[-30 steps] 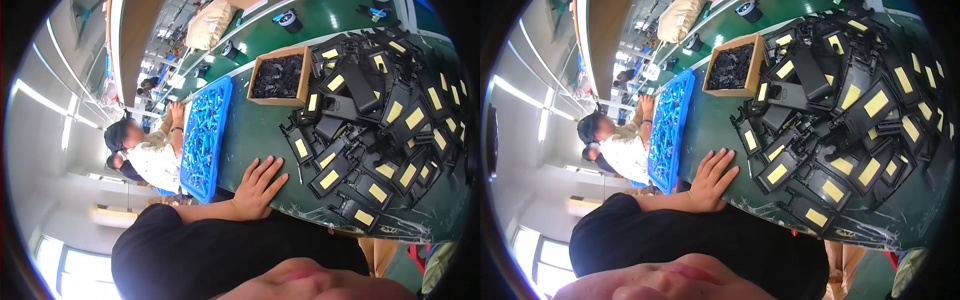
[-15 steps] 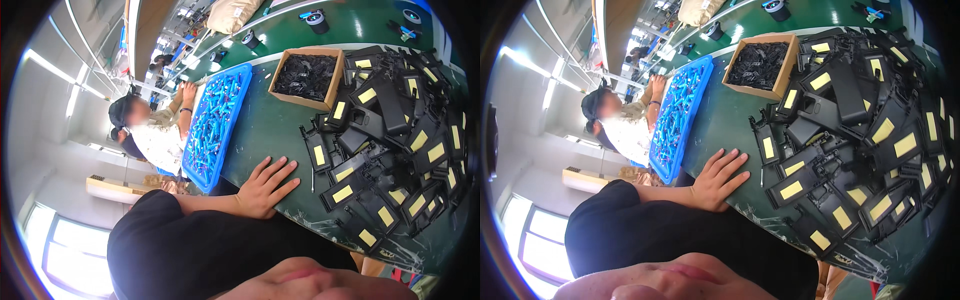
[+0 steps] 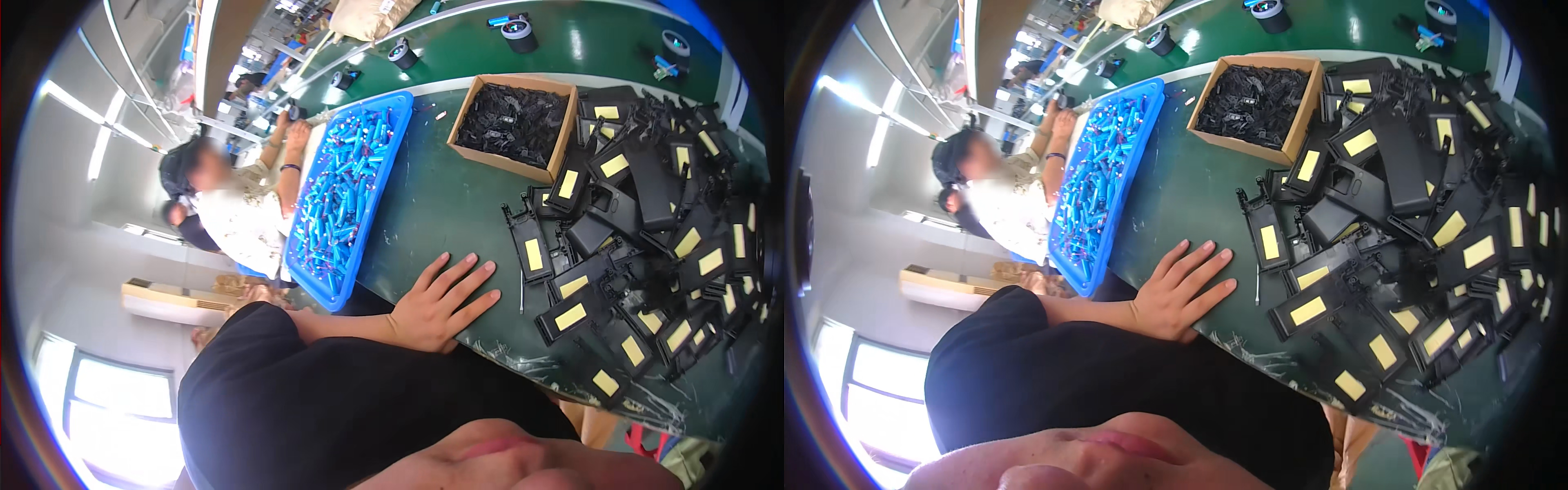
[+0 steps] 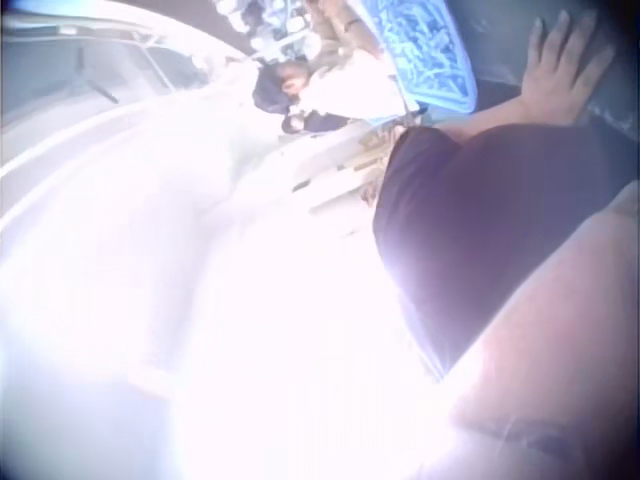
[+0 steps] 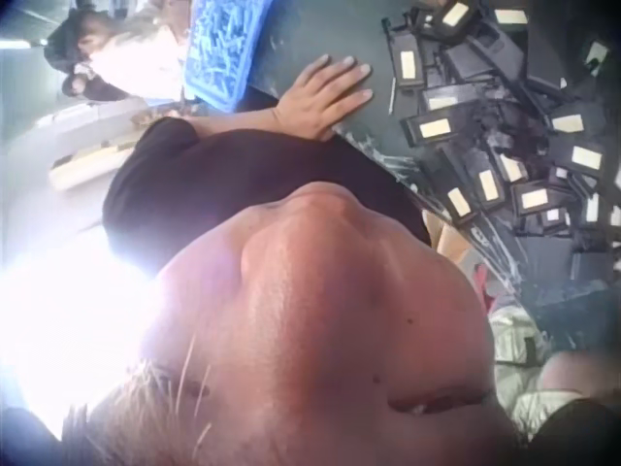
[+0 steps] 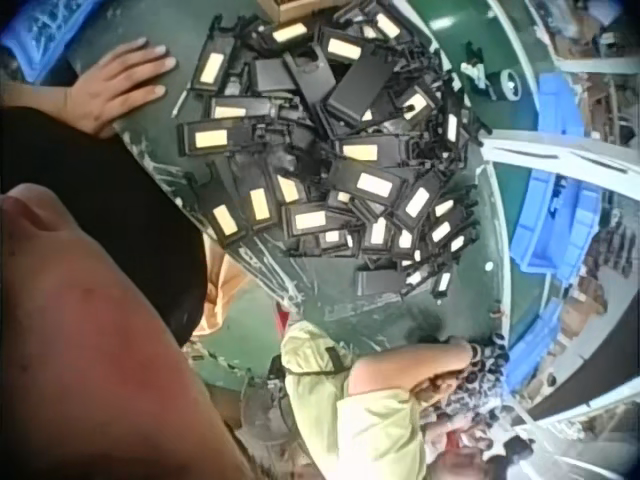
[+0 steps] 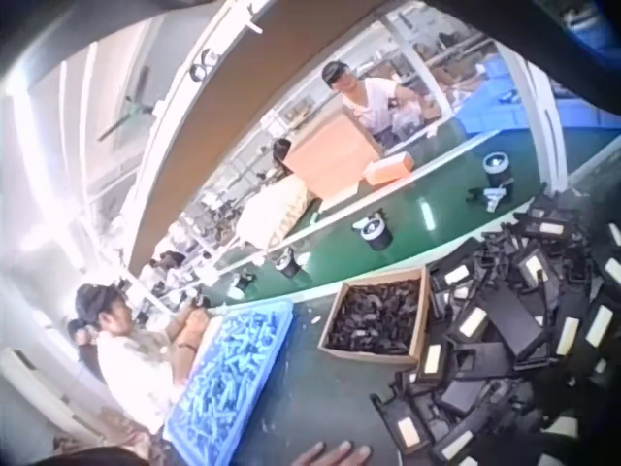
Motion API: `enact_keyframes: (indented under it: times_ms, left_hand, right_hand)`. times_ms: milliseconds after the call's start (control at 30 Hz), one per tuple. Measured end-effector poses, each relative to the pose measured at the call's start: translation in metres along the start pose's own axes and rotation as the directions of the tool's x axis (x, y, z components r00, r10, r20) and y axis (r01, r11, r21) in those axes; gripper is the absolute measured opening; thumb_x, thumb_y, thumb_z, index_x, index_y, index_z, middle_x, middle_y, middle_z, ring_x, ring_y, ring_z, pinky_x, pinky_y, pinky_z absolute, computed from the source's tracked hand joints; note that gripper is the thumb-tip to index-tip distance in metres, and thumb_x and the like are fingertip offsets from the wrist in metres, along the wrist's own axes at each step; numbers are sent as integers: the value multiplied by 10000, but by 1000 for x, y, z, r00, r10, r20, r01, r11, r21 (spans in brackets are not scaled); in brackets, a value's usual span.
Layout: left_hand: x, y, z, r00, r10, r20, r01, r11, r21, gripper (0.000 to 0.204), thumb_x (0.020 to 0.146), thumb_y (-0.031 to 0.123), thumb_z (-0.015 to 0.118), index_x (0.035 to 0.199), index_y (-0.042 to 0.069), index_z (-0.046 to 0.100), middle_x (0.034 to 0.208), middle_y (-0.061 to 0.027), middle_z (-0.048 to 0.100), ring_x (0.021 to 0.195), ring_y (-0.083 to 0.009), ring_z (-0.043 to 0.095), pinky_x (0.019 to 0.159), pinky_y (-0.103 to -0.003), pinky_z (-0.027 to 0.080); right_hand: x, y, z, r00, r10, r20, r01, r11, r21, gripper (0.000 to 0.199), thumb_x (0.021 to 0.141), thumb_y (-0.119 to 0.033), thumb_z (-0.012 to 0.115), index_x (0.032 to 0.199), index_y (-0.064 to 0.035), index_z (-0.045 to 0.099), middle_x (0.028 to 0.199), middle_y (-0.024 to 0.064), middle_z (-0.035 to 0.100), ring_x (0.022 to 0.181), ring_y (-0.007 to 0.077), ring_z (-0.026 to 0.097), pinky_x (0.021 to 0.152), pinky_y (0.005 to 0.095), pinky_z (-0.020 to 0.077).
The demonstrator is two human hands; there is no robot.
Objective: Assembling cylindrical batteries into plastic cases on a production line.
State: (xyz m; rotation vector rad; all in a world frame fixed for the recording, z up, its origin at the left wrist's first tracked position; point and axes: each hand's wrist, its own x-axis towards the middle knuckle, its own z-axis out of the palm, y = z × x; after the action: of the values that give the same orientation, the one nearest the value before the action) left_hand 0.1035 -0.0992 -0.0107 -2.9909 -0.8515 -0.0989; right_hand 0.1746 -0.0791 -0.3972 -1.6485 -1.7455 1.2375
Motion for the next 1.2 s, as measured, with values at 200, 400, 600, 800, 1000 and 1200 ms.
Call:
enact_keyframes:
  times_ms: [200, 400, 600, 800, 1000, 1200]
  left_hand:
    - [-14, -6, -10, 1000, 23, -7, -24, 999, -30, 851, 746, 229, 738, 1545, 79, 488, 1647, -221, 392, 1501, -422, 403, 1206, -626, 306]
    - [-35, -10, 4, 990, 45, -135, -62, 990, -129, 878, 774, 257, 775, 1571, 89, 449, 1670, -221, 338, 1530, -407, 347, 1230, -623, 273]
    - [-43, -21, 17, 957, 150, -248, -188, 973, -136, 671, 914, 252, 632, 1539, 49, 498, 1618, -262, 402, 1510, -433, 370, 1235, -620, 262]
    - [-53, -37, 19, 922, 130, -366, -217, 954, -208, 682, 787, 170, 681, 1449, 42, 572, 1535, -221, 506, 1465, -411, 438, 1220, -587, 319]
    - [-57, -56, 33, 701, -291, -651, -412, 580, -703, 662, 770, 49, 669, 1405, -3, 492, 1378, -239, 536, 1262, -403, 538, 1097, -487, 432]
    - [-62, -55, 53, 547, -394, -738, -506, 546, -667, 534, 931, 90, 598, 1412, -78, 437, 1398, -275, 501, 1286, -422, 501, 1144, -487, 374]
  right_hand:
    - [-93, 44, -69, 981, 175, -87, -187, 967, -172, 247, 810, -132, 713, 1020, -1, 708, 1084, 247, 756, 1026, 438, 729, 875, 500, 589]
    - [-203, -8, -104, 920, 323, -221, -369, 904, -216, 250, 800, -130, 725, 1014, -1, 703, 1077, 245, 759, 1021, 437, 732, 871, 502, 588]
    - [-309, -41, -75, 800, 511, -313, -568, 815, -120, 255, 790, -128, 738, 1008, -2, 697, 1069, 243, 761, 1015, 436, 734, 867, 503, 588]
    - [-334, -149, -159, 804, 179, -567, -252, 966, -51, 136, 822, -78, 708, 901, -38, 604, 735, 77, 592, 673, 289, 582, 629, 423, 477]
    - [-256, -314, -197, 631, -424, -649, 199, 898, -393, 165, 844, -24, 781, 958, -53, 666, 865, 83, 648, 737, 241, 608, 678, 359, 517]
    - [-187, -340, -186, 581, -717, -385, 245, 605, -757, 174, 803, -71, 797, 942, -91, 693, 872, 37, 667, 814, 263, 635, 702, 381, 542]
